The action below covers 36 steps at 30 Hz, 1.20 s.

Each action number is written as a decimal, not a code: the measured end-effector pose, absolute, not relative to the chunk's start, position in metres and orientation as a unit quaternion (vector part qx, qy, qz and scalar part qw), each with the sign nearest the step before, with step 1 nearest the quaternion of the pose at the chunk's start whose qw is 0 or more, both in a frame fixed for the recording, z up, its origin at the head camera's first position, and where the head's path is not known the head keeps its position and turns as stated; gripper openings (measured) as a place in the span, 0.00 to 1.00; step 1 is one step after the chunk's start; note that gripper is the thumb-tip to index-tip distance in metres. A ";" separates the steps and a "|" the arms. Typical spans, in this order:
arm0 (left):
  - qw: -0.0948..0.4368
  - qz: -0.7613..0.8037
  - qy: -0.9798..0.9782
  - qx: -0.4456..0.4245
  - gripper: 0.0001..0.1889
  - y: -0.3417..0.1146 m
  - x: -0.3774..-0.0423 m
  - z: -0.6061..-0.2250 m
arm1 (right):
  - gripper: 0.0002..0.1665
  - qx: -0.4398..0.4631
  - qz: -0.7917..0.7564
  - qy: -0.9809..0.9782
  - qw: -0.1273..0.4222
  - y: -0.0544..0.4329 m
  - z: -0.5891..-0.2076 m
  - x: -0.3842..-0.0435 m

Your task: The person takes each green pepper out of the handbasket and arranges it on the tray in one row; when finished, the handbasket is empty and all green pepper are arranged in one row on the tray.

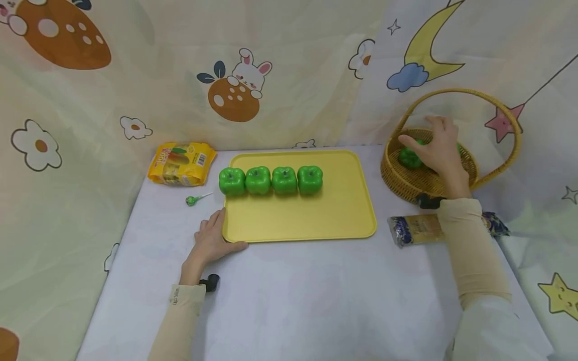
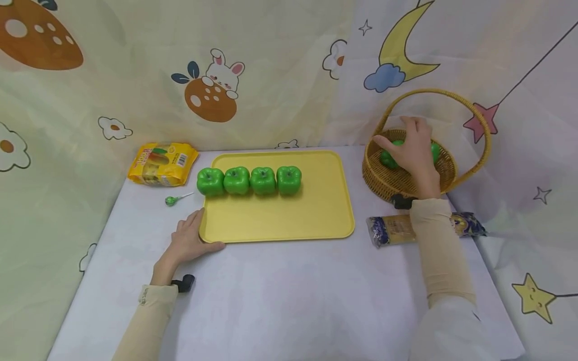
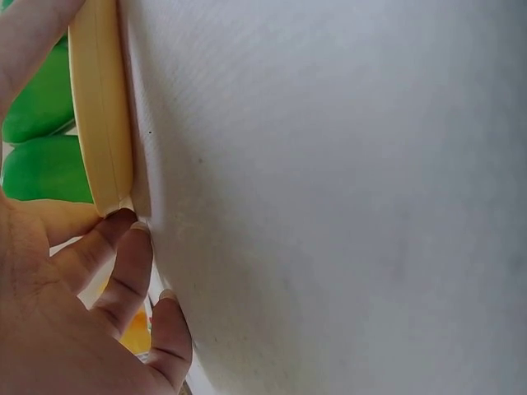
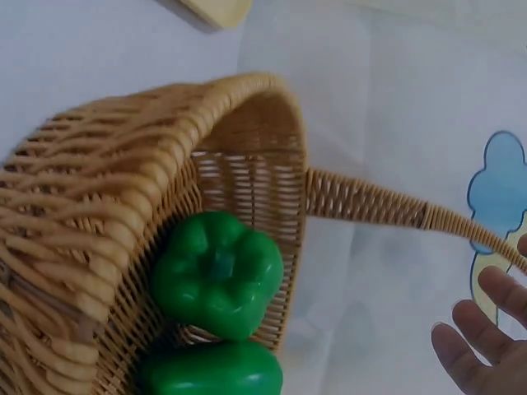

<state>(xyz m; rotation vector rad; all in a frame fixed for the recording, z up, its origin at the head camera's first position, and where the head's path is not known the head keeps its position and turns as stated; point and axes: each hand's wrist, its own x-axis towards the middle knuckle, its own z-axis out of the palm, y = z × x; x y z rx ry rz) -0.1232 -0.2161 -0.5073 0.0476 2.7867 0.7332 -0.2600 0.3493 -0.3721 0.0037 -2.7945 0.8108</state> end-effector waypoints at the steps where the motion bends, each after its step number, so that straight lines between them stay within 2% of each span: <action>1: 0.130 0.252 0.959 0.017 0.66 -0.216 -0.123 -0.508 | 0.57 -0.005 0.278 -0.954 0.114 0.352 -0.372 -0.261; 10: 0.128 0.255 0.958 0.021 0.67 -0.217 -0.124 -0.510 | 0.60 -0.064 0.273 -0.954 0.103 0.383 -0.380 -0.278; 18: 0.128 0.258 0.958 0.020 0.66 -0.216 -0.124 -0.508 | 0.63 -0.120 0.244 -0.961 0.061 0.405 -0.390 -0.288; 36: 0.127 0.253 0.959 0.018 0.66 -0.216 -0.124 -0.509 | 0.67 -0.136 0.210 -0.968 0.008 0.432 -0.403 -0.299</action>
